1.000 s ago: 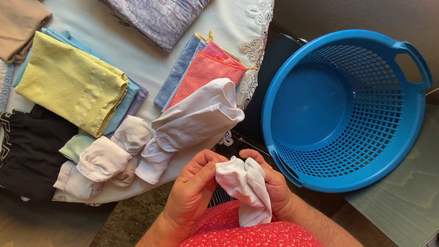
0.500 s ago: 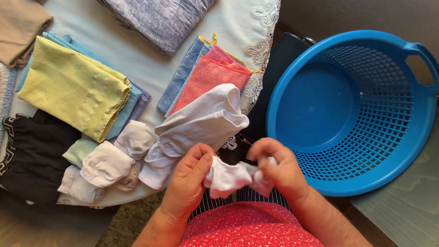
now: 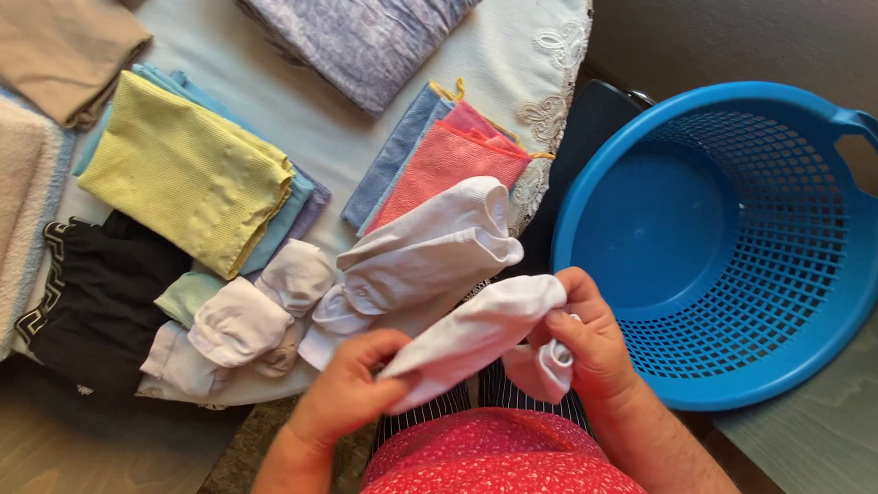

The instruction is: The person folds small socks one by one, taking them from a blue laundry basket and placing the folded items on a round table already covered with stacks of folded clothes. The person continues folding socks until the basket is empty.

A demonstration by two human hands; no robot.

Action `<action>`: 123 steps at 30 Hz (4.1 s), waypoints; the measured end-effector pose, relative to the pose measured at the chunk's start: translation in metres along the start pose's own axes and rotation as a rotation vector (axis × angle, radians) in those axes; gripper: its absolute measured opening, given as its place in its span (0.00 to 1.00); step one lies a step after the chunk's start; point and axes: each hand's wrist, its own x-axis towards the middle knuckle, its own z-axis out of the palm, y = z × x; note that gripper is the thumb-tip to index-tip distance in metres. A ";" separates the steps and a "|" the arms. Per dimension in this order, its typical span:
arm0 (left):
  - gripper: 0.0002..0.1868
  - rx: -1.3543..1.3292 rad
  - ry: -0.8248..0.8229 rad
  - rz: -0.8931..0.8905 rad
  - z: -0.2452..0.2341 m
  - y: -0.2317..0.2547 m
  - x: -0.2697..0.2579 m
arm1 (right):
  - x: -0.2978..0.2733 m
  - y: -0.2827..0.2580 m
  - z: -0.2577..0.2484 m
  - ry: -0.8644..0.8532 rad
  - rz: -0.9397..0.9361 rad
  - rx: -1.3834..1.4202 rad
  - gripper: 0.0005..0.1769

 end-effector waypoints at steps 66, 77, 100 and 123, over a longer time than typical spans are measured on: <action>0.13 -0.557 0.371 0.144 0.026 0.077 -0.071 | -0.072 0.005 0.072 -0.105 -0.013 -0.218 0.19; 0.17 -0.128 0.377 0.317 0.018 0.082 -0.105 | -0.102 -0.008 0.161 -0.555 -0.186 -0.498 0.03; 0.26 -0.276 0.188 0.379 -0.009 0.078 -0.156 | -0.094 0.062 0.177 -0.287 0.064 -0.167 0.12; 0.10 -0.267 0.220 0.304 -0.027 0.071 -0.173 | -0.111 0.051 0.188 -0.515 -0.098 -0.384 0.15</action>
